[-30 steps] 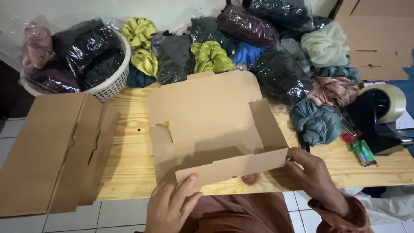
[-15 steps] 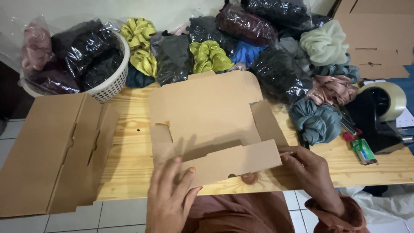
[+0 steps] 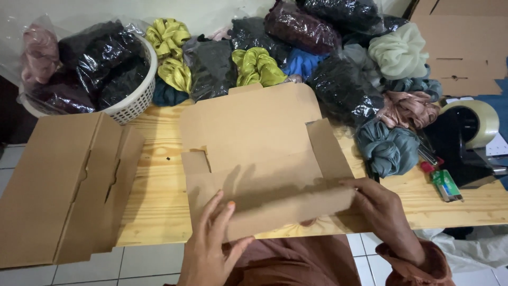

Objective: Assembling a cardboard shipping box and packing a plastic-wrapped item inside at a gift wrapping station.

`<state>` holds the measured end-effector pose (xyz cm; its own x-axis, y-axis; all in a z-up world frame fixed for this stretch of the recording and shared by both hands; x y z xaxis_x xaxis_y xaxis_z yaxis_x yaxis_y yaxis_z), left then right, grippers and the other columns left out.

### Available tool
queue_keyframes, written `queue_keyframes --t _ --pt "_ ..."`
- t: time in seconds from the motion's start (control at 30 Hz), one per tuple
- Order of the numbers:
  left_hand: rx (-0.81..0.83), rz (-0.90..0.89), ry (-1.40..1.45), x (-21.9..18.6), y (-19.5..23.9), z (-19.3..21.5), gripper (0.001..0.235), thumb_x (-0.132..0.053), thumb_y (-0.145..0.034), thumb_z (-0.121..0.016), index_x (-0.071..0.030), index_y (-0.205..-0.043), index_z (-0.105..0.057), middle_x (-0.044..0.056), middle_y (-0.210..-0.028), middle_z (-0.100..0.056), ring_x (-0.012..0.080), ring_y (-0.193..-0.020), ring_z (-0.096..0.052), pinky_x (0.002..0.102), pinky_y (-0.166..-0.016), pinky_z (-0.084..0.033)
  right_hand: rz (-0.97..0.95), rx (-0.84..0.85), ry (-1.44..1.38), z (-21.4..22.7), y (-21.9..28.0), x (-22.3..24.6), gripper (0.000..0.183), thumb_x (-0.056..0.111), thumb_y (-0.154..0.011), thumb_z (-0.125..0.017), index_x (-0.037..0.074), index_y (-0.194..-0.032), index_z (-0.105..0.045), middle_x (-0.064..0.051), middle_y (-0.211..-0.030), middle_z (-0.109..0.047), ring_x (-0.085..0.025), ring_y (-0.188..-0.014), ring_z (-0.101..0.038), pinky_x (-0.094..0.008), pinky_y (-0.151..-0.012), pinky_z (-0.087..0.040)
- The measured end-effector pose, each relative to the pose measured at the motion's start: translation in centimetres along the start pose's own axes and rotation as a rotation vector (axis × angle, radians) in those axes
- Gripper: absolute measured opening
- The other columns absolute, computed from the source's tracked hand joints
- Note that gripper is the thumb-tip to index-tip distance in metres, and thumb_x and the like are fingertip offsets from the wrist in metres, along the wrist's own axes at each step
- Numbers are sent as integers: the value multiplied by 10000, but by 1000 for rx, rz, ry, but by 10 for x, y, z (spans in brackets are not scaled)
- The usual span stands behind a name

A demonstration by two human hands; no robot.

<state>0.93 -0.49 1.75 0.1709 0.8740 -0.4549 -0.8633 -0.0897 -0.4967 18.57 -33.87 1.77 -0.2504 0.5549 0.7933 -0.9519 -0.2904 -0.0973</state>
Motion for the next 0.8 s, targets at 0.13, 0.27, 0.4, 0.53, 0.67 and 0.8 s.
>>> queue_keyframes --t 0.13,0.27,0.4,0.53,0.67,0.8 --pt "158 312 299 7 7 0 894 -365 -748 -904 -142 -1494 -465 73 -1370 -689 183 -1231 -708 344 -982 -559 121 52 28 3 -1 0 268 225 -970 -611 103 -1132 -786 -19 -1099 -810 -148 -1027 -738 -282 -874 -538" --pt "176 -181 315 14 -1 5 207 -279 -964 -628 -144 -1039 -766 -11 -1118 -754 207 -1011 -679 420 -1013 -439 153 106 22 7 -1 4 254 241 -944 -645 121 -1107 -797 -38 -1062 -800 -172 -962 -748 -298 -794 -558" --pt "179 -308 309 21 3 4 181 -273 -944 -747 -136 -1049 -799 10 -1078 -736 206 -1047 -702 444 -1017 -512 301 136 85 10 2 13 214 206 -911 -687 162 -1090 -796 -32 -1059 -774 -168 -967 -747 -292 -814 -562" --pt "210 -410 291 39 17 -1 258 -402 -928 -800 -147 -965 -805 -5 -1056 -772 193 -997 -720 506 -1031 -460 334 283 234 16 9 20 241 273 -927 -654 234 -1096 -821 7 -1018 -752 -161 -916 -749 -297 -774 -554" --pt "334 -395 310 44 24 5 219 -337 -954 -774 -182 -1108 -789 5 -1187 -727 190 -1105 -693 594 -1126 -297 237 336 270 16 17 34 321 272 -928 -646 262 -1224 -771 16 -1111 -758 -175 -1020 -739 -322 -860 -548" --pt "307 -431 284 47 26 0 258 -413 -983 -734 -188 -1103 -774 -18 -1144 -721 190 -1044 -699 601 -1116 -305 184 314 258 13 19 45 238 285 -946 -625 222 -1153 -725 18 -1111 -777 -156 -989 -753 -307 -869 -543"
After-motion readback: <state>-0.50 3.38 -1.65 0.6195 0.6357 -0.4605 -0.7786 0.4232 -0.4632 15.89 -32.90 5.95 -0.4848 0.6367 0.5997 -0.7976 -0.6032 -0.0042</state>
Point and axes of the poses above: each hand's wrist, its own y-axis away from the middle knuckle, its own z-axis out of the back of the hand, x = y × z, the point moved 1 cm from there along -y, towards the middle knuckle
